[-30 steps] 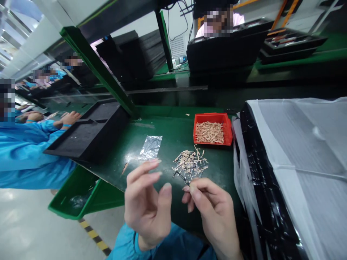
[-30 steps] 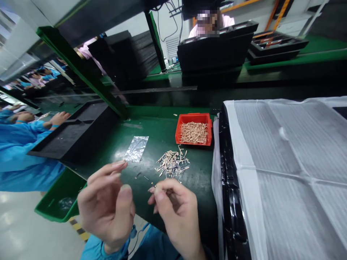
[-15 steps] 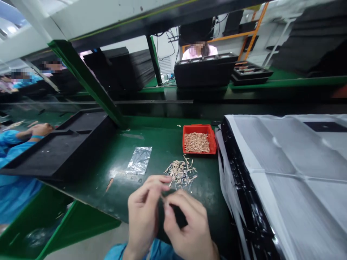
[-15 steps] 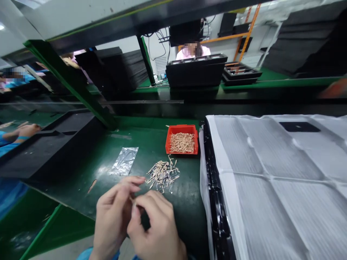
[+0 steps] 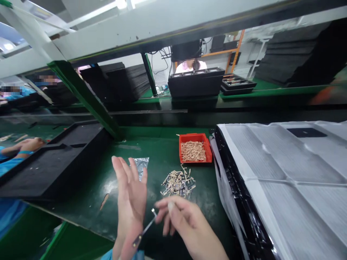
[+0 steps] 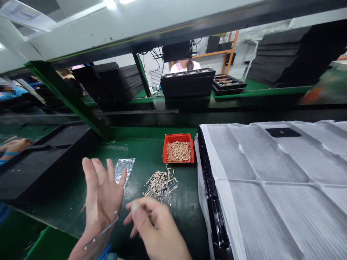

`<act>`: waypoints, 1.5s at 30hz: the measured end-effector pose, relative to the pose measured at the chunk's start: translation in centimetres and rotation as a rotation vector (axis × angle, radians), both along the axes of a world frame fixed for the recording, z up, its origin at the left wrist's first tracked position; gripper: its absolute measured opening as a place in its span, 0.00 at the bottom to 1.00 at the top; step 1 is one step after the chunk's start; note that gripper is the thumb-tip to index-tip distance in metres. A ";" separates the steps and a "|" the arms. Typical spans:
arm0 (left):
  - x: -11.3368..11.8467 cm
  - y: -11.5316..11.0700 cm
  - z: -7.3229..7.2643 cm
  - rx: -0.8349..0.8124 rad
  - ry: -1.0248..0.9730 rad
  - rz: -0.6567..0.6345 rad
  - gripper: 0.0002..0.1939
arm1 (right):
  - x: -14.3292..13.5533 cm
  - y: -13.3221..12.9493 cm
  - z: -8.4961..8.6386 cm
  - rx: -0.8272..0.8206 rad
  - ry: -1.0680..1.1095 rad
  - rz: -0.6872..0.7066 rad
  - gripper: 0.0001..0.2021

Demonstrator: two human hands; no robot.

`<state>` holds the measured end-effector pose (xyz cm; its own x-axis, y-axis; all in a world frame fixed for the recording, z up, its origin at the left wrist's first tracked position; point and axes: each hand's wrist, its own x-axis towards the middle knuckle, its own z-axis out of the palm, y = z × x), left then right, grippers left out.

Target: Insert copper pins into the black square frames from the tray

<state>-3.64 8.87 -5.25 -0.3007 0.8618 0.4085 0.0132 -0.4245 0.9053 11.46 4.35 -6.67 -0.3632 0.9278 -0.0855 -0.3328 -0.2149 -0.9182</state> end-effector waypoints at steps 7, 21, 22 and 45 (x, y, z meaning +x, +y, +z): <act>-0.2 -0.4 -0.9 0.075 0.133 -0.107 0.78 | -0.9 -0.7 -0.3 -0.145 0.393 0.295 0.31; 0.5 -0.7 -0.3 0.065 0.290 -0.278 0.70 | -0.6 -0.6 -1.6 -0.071 0.465 0.111 0.25; 0.5 -0.5 -0.2 0.073 0.288 -0.273 0.68 | -0.6 -0.6 -1.8 -0.065 0.472 0.080 0.25; -1.5 1.2 -1.6 -0.321 0.428 -0.027 0.12 | 0.6 -0.7 -0.2 -0.302 0.555 -0.384 0.22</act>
